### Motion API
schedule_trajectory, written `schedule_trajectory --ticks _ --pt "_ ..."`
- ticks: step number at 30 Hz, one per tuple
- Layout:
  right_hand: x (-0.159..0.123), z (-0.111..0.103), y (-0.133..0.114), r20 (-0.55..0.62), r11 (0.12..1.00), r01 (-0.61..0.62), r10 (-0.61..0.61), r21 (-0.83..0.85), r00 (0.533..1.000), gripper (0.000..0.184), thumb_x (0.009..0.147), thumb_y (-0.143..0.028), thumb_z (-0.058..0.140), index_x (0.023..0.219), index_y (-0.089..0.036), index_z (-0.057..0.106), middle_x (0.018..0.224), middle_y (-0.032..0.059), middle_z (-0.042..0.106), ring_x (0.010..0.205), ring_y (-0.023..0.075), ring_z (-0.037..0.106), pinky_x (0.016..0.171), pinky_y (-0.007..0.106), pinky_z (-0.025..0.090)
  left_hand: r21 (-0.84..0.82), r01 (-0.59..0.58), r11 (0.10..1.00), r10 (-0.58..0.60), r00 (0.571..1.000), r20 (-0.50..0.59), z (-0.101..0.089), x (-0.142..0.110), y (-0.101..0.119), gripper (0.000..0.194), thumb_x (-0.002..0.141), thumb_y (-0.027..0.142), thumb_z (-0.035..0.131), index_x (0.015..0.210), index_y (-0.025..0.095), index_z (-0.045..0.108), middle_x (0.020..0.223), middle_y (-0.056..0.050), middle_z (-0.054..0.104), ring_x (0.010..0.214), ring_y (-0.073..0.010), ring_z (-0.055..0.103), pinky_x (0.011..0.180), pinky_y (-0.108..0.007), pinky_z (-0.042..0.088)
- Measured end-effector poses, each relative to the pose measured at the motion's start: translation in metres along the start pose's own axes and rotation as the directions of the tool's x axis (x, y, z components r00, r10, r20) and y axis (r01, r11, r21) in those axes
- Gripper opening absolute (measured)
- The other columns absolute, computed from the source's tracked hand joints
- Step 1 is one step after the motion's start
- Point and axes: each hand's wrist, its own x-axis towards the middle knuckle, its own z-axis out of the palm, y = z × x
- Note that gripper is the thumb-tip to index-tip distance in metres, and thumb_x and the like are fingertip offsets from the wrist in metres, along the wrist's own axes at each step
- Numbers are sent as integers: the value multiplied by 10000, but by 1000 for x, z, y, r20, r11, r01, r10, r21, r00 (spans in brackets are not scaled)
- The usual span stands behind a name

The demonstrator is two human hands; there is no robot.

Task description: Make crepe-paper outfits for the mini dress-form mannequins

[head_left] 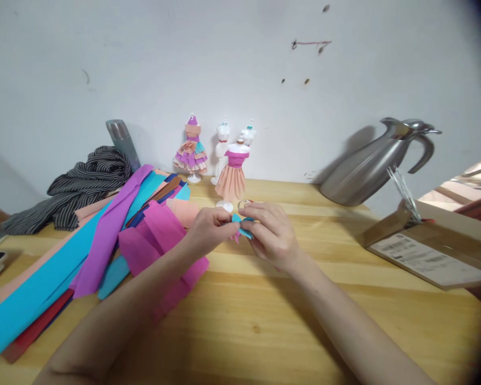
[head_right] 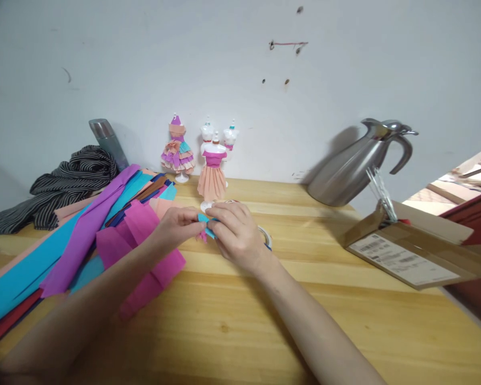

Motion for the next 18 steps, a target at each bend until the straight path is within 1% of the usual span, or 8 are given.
schedule_trajectory --ticks 2,5,9,14,16,18 --pt "0 1 -1 -10 1000 10 -10 2 1000 121 832 -108 554 900 -195 602 1017 121 690 1020 258 616 801 416 509 -63 59 996 -60 998 -18 0 0 1 235 680 244 566 476 147 631 534 -17 582 581 -120 510 584 -240 388" --pt "0 1 -1 -30 1000 23 -23 -2 999 132 803 -90 592 899 -181 601 991 131 694 1001 261 619 803 418 515 -170 130 977 -140 989 -47 1 -1 3 228 665 263 581 479 143 633 510 -10 570 579 -111 488 585 -236 371" --pt "0 2 -1 -60 1000 12 -12 0 998 138 795 -93 592 889 -195 589 969 124 697 971 260 633 781 415 521 -279 198 940 -223 973 -61 4 -1 1 214 647 272 605 483 136 622 487 -5 552 548 -100 466 564 -237 353" --pt "1 0 -2 -69 1000 -14 15 14 998 151 789 -100 586 898 -204 579 971 123 693 978 267 637 767 414 518 -401 206 893 -245 968 -48 7 -1 -4 209 640 271 628 484 138 587 507 -2 551 536 -92 452 547 -236 342" --pt "2 -1 -3 -56 999 -44 46 26 997 158 788 -112 582 919 -199 575 989 131 685 984 278 634 766 422 514 -408 201 891 -240 970 -46 8 -1 -2 219 636 268 629 469 139 571 488 10 517 528 -86 430 542 -234 330" --pt "3 -3 -3 -46 997 -71 73 34 996 160 799 -135 565 944 -202 573 1001 129 678 983 279 633 761 425 511 -377 189 907 -228 972 -60 7 -2 1 222 631 260 625 455 139 565 479 17 493 531 -83 416 547 -233 323"
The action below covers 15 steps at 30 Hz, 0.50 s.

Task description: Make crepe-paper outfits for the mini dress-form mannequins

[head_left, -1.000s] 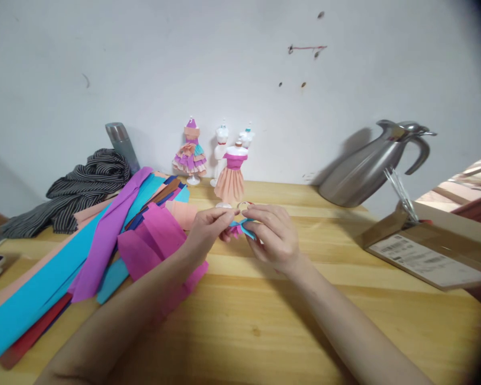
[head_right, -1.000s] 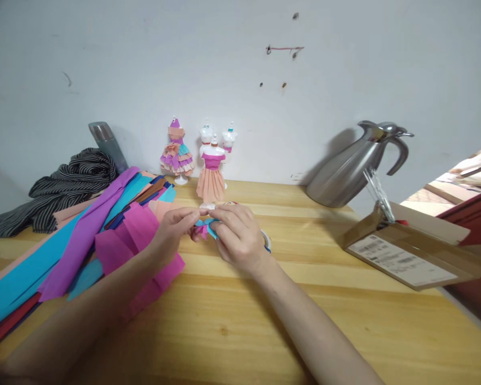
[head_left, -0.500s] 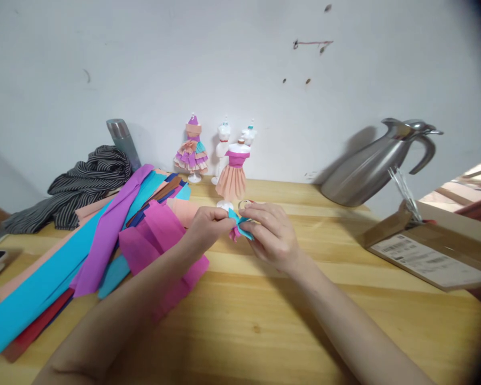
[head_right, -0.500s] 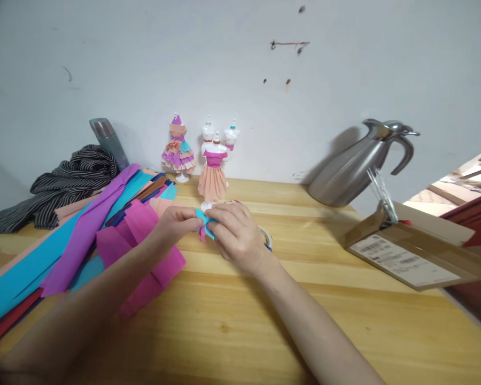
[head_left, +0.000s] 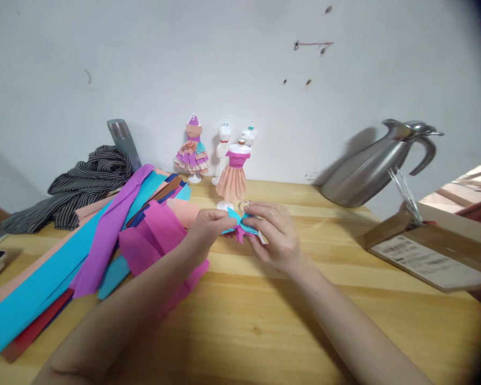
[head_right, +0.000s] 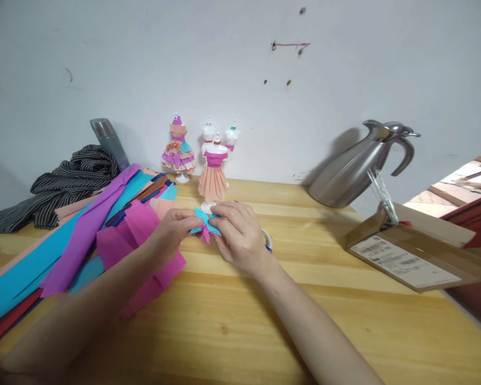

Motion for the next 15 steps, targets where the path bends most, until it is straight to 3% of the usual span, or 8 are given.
schedule_trajectory --ticks 8,12,15 --pt "-2 2 1 1 1000 -21 21 11 1000 162 769 -75 567 876 -198 575 996 122 680 989 278 628 763 422 498 115 -66 991 66 998 0 3 -4 6 243 667 292 593 481 140 626 523 -12 558 589 -116 484 620 -251 385" --pt "1 0 -3 15 981 -158 158 116 987 130 770 -88 565 831 -202 582 1038 121 662 1011 265 611 818 438 489 166 -113 980 112 994 20 4 -5 6 255 692 293 582 484 152 622 537 -7 564 613 -126 509 655 -256 410" --pt "3 -2 -6 55 913 -344 340 220 939 93 771 -112 577 777 -202 600 1062 116 654 1010 255 608 844 436 487 220 -147 964 145 989 25 3 -6 5 259 706 302 585 492 158 616 524 0 545 617 -136 518 618 -253 408"
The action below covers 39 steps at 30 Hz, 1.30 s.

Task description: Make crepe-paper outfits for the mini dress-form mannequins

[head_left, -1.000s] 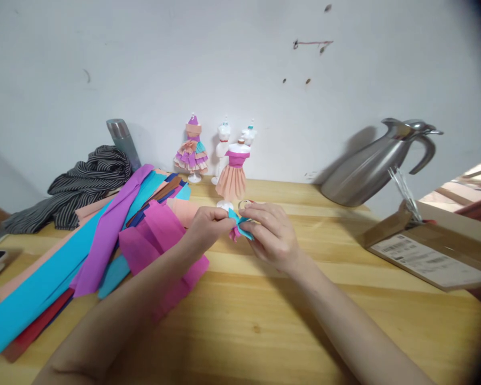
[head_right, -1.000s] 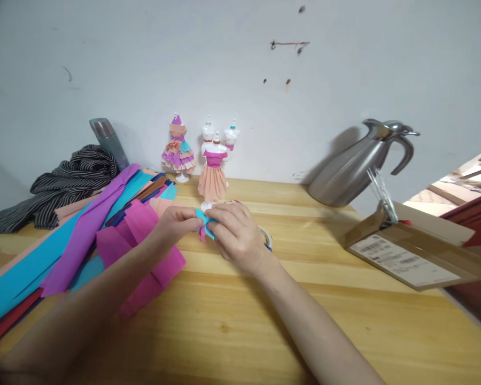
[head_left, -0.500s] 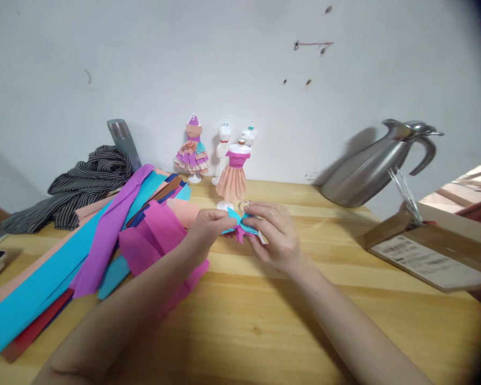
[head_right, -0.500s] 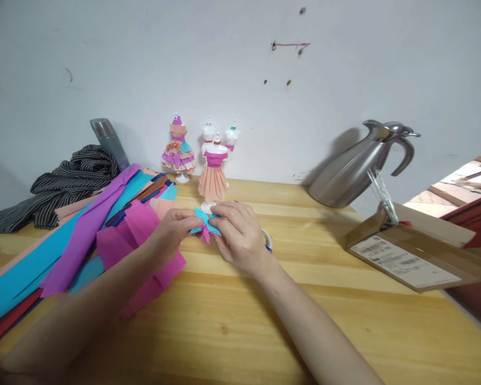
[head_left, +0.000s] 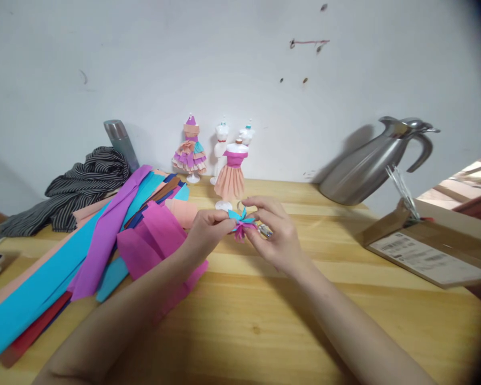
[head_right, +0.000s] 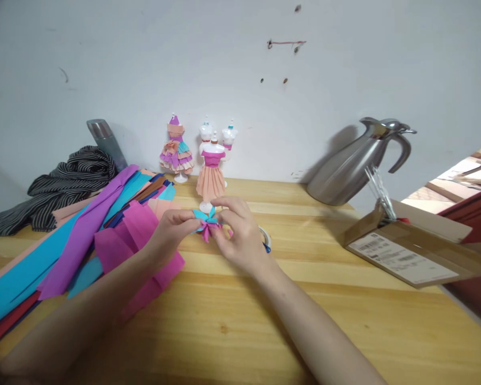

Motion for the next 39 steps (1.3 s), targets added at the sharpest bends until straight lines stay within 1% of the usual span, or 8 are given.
schedule_trajectory --ticks 4,10,16,21,26,29,35,39 --pt "1 -1 -1 51 959 -261 257 110 965 72 752 -159 625 692 -198 618 1078 95 661 975 245 630 848 423 485 50 -18 999 18 1000 8 -1 0 -2 310 738 347 579 496 156 606 535 -4 548 620 -144 526 584 -248 401" --pt "0 0 0 20 938 -326 326 121 945 100 710 -183 658 677 -198 566 1106 109 653 1020 264 618 880 446 470 15 -60 998 58 991 117 -3 2 -7 313 766 407 597 617 143 673 622 -27 615 672 -154 567 667 -258 435" --pt "-1 5 6 109 821 -485 476 303 873 281 690 -209 643 970 -202 629 1153 105 643 1016 244 622 789 389 513 12 -86 996 83 987 137 -5 3 -12 379 834 427 522 648 136 676 637 -22 599 671 -138 530 690 -258 408" --pt "-3 11 10 199 711 -554 524 433 828 120 667 -206 648 786 -191 656 1053 95 675 1088 265 595 798 372 514 35 -45 998 41 995 96 -4 6 -21 469 811 533 515 555 147 587 540 6 489 575 -114 449 611 -255 372" --pt "-4 13 11 176 643 -563 564 518 807 88 642 -215 690 652 -188 606 1017 86 675 1052 255 600 806 372 503 -370 205 906 -179 978 102 0 13 -27 529 623 670 654 625 148 565 584 -6 536 583 -140 527 641 -299 462" --pt "-3 13 11 219 585 -585 577 561 787 115 629 -225 708 629 -184 601 989 78 680 1026 246 605 814 364 494 -470 302 829 -274 953 130 1 16 -27 559 554 661 713 709 136 600 644 -38 598 605 -170 580 648 -337 500" --pt "-2 13 13 384 326 -664 613 674 691 94 628 -232 704 661 -177 636 792 29 689 762 190 629 691 315 484 -454 294 841 -282 955 97 -1 18 -28 605 550 683 708 760 119 636 626 -41 606 590 -166 588 625 -325 499" --pt "-3 16 13 414 267 -682 628 681 659 117 615 -226 690 721 -177 684 697 15 675 643 168 596 663 319 478 -391 169 905 -174 984 22 -3 15 -23 531 656 620 659 772 101 674 657 -55 631 624 -164 596 646 -311 488"
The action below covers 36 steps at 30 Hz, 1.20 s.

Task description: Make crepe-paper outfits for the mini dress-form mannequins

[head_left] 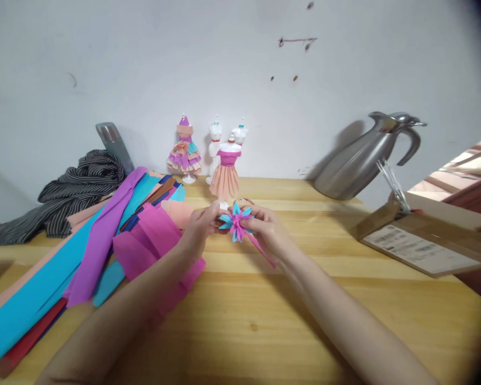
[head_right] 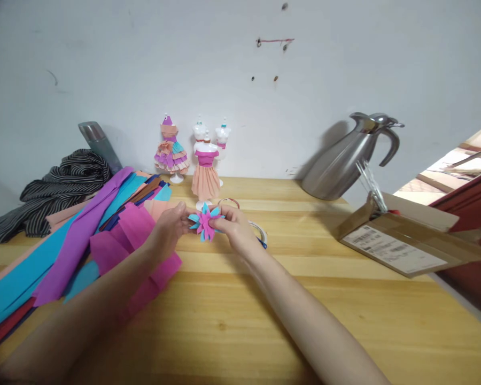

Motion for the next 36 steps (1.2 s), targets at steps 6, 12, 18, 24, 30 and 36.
schedule_trajectory --ticks 6,12,18,24,30,36 --pt "0 2 3 -29 1000 -14 14 13 999 93 597 -224 702 675 -177 681 666 9 664 609 154 574 603 287 463 293 -165 942 180 983 -27 1 -3 7 159 596 268 705 691 140 708 667 -19 678 644 -137 592 651 -253 458" --pt "-4 6 0 17 1000 -25 25 13 1000 87 622 -207 690 708 -196 679 693 -16 661 647 151 595 667 294 469 353 -148 924 180 982 -58 1 -4 6 219 665 292 629 510 140 601 490 16 567 478 -74 456 492 -206 354" --pt "-5 7 -1 8 998 -50 50 30 999 95 610 -213 702 699 -188 682 678 -12 666 622 150 585 634 292 456 299 -106 948 138 987 -88 3 -5 12 310 674 434 634 596 137 600 501 14 552 439 -97 515 465 -224 423" --pt "-3 6 2 -3 997 -54 54 47 999 103 606 -202 700 706 -189 682 657 -21 655 591 137 565 621 285 440 289 -1 957 20 998 -64 -11 4 10 594 681 674 569 876 118 645 573 -3 583 500 -141 582 488 -249 446" --pt "0 7 8 -109 997 -29 36 68 993 102 566 -209 713 638 -187 643 608 -31 601 591 130 515 624 283 408 320 -56 946 -9 980 198 -17 13 -4 565 526 440 807 961 170 568 802 4 622 735 -131 582 678 -246 459" --pt "-2 12 10 -122 993 -2 17 120 992 127 552 -195 725 620 -192 617 674 -36 592 652 123 509 660 273 384 412 -125 902 122 992 35 -5 7 -13 350 538 259 759 817 171 567 649 51 563 591 -90 523 576 -208 422"
